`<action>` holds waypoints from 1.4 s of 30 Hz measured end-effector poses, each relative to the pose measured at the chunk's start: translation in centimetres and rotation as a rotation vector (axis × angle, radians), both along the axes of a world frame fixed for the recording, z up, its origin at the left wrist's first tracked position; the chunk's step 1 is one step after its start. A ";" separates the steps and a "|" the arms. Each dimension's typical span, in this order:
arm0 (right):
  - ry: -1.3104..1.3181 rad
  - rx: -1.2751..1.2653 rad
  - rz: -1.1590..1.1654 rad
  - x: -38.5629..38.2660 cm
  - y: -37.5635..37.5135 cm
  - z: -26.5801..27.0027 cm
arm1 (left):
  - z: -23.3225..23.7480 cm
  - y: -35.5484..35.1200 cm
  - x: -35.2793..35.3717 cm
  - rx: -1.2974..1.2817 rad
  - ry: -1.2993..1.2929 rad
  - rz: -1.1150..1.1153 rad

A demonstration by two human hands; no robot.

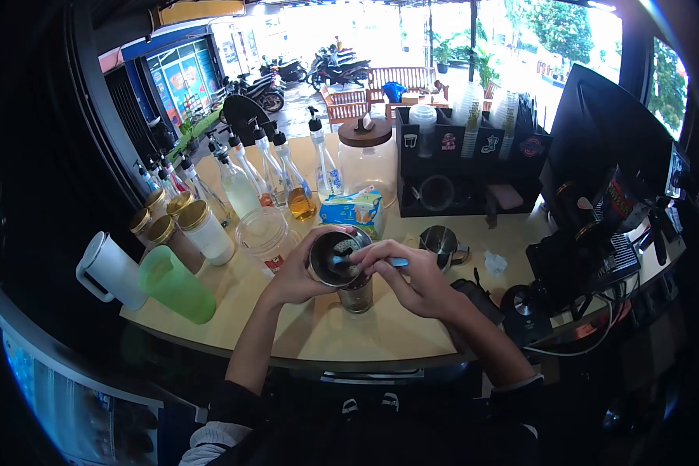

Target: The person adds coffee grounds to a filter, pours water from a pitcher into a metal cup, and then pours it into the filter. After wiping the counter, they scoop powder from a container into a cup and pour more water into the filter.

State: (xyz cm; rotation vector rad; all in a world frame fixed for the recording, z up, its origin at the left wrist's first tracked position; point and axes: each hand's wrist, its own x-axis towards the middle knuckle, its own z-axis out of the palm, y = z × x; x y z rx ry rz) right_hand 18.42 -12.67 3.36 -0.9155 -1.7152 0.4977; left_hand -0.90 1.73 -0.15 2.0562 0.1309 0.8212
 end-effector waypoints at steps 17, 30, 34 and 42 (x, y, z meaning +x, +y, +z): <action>0.048 -0.109 0.009 1.2 0.9 1.5 | 1.1 -0.4 -0.1 0.155 0.111 0.093; 0.137 -0.118 0.058 1.4 1.5 1.5 | 1.6 -0.8 -0.1 0.215 0.116 0.102; 0.134 -0.146 0.072 1.4 1.5 1.6 | 1.4 -0.8 -0.1 0.262 0.109 0.104; 0.129 -0.147 0.035 1.8 1.8 1.8 | 1.5 -0.8 0.0 0.266 0.098 0.095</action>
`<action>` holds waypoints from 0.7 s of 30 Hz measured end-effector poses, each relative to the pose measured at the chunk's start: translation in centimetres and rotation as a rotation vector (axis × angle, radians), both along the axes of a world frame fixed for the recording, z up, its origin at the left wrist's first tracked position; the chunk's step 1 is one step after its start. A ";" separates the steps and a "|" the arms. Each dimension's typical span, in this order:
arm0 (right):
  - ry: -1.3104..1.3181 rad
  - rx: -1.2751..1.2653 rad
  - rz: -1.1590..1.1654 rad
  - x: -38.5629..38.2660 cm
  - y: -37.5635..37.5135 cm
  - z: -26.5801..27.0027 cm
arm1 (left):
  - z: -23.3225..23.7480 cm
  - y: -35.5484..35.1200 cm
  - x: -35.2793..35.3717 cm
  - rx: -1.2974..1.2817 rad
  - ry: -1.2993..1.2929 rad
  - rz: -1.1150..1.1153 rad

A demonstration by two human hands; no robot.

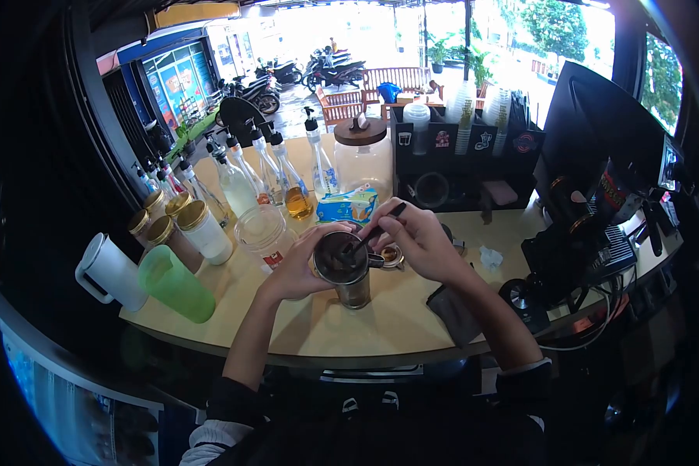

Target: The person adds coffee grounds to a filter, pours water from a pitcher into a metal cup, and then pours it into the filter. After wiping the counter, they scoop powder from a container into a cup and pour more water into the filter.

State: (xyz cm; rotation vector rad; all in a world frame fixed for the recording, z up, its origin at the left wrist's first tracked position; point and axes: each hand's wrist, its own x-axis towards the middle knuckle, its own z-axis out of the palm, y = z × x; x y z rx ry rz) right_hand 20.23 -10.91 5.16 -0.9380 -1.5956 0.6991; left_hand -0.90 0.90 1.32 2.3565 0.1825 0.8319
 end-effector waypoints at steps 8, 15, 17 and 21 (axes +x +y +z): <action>0.070 -0.013 0.047 0.2 0.1 1.2 | 0.0 -0.2 0.0 0.001 0.002 0.003; 0.005 -0.025 0.002 -0.4 -0.1 0.1 | -0.4 0.0 0.2 0.018 -0.021 -0.007; 0.093 -0.011 0.048 -0.6 -0.4 0.5 | -0.3 0.0 0.2 0.025 -0.026 -0.003; 0.066 -0.023 0.070 -0.9 -0.5 0.4 | -0.2 -0.2 0.1 0.010 -0.005 0.008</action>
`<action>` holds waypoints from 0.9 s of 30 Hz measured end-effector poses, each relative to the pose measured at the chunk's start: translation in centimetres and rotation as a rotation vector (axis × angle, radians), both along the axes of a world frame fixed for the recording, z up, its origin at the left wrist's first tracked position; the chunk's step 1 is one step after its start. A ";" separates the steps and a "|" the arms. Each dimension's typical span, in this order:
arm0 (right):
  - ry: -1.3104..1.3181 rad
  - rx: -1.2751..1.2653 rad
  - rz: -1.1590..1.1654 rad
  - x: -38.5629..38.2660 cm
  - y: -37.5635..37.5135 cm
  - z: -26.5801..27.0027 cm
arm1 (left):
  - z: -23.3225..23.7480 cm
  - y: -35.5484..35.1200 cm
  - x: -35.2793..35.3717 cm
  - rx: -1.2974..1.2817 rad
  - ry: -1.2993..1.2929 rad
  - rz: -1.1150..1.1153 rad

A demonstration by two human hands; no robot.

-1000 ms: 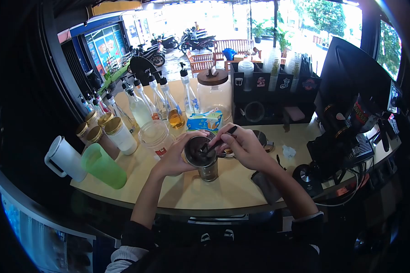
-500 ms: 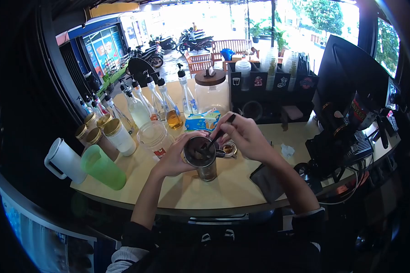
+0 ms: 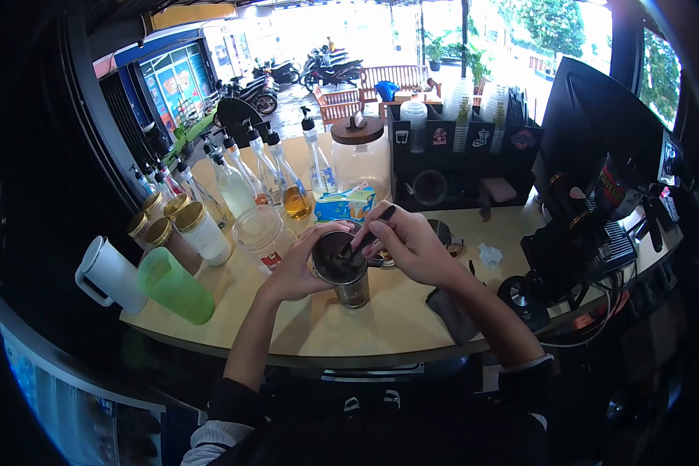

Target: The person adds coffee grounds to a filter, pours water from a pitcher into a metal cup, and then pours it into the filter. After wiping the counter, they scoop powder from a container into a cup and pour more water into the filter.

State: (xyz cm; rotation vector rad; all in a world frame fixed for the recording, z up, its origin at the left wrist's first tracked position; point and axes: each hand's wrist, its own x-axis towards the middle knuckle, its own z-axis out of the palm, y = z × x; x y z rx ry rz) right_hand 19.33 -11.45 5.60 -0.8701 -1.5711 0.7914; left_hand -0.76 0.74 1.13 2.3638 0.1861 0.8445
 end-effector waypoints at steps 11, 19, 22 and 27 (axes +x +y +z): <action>-0.399 0.249 -0.139 -1.3 -1.4 0.0 | 0.2 -0.3 0.1 -0.053 0.002 0.078; -0.451 0.272 -0.171 -1.5 -1.3 -0.2 | 0.3 -0.5 0.2 -0.090 -0.024 0.098; -0.429 0.243 -0.178 -1.6 -1.2 -0.4 | 0.4 -0.6 0.1 -0.083 -0.013 0.112; -0.374 0.262 -0.198 -1.6 -1.1 -0.2 | 0.1 -0.4 0.2 -0.072 -0.021 0.097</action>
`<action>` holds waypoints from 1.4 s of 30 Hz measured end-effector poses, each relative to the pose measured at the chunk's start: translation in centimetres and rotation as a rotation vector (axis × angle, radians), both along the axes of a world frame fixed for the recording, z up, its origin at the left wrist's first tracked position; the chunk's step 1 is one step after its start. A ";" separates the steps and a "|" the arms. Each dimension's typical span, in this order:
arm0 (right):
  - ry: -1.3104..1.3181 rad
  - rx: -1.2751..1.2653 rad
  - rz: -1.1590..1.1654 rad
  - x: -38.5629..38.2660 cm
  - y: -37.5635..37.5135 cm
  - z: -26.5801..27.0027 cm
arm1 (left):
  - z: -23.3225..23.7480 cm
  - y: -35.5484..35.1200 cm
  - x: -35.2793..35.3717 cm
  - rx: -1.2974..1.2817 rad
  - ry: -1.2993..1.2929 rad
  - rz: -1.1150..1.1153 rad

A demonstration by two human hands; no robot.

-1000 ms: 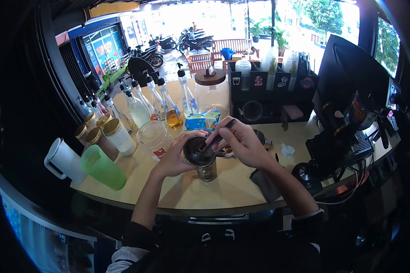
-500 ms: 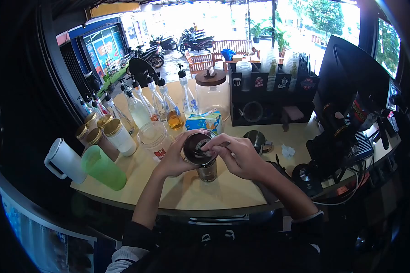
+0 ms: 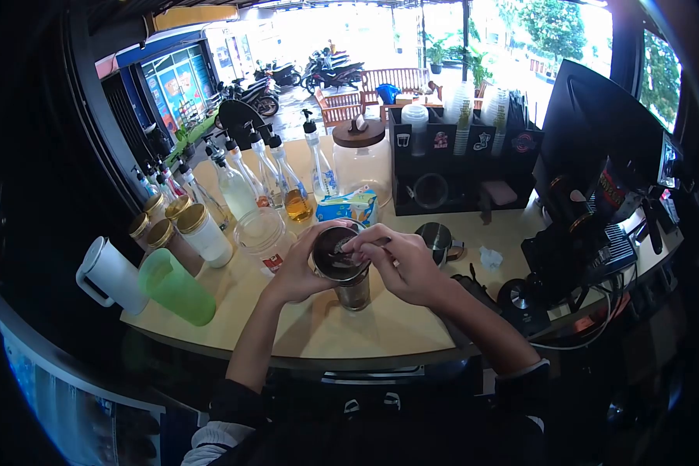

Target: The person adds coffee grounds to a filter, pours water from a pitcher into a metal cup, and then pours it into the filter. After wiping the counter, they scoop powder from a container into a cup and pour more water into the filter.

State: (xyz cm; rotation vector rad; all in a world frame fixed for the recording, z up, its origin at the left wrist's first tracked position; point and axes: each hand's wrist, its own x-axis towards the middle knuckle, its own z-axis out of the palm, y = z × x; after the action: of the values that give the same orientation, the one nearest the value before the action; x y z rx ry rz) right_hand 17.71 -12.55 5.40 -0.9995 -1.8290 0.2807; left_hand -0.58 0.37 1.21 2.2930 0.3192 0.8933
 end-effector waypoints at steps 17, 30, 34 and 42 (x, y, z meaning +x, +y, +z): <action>0.328 -0.233 0.145 1.8 1.9 0.6 | 0.4 0.2 -0.1 0.102 0.058 -0.049; 0.365 -0.374 0.211 3.2 3.2 0.7 | 1.3 0.3 -0.3 0.152 0.100 -0.056; 0.329 -0.359 0.210 3.0 3.2 1.1 | 1.2 0.4 -0.2 0.186 0.108 -0.052; 0.321 -0.484 0.230 3.6 3.3 1.7 | 1.2 0.3 -0.2 0.195 0.114 -0.044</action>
State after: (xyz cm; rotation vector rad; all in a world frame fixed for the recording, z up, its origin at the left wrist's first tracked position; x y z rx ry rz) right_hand 21.28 -9.22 7.13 -0.9936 -1.6086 1.0034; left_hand -0.81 0.71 2.39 2.5268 0.2382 0.8033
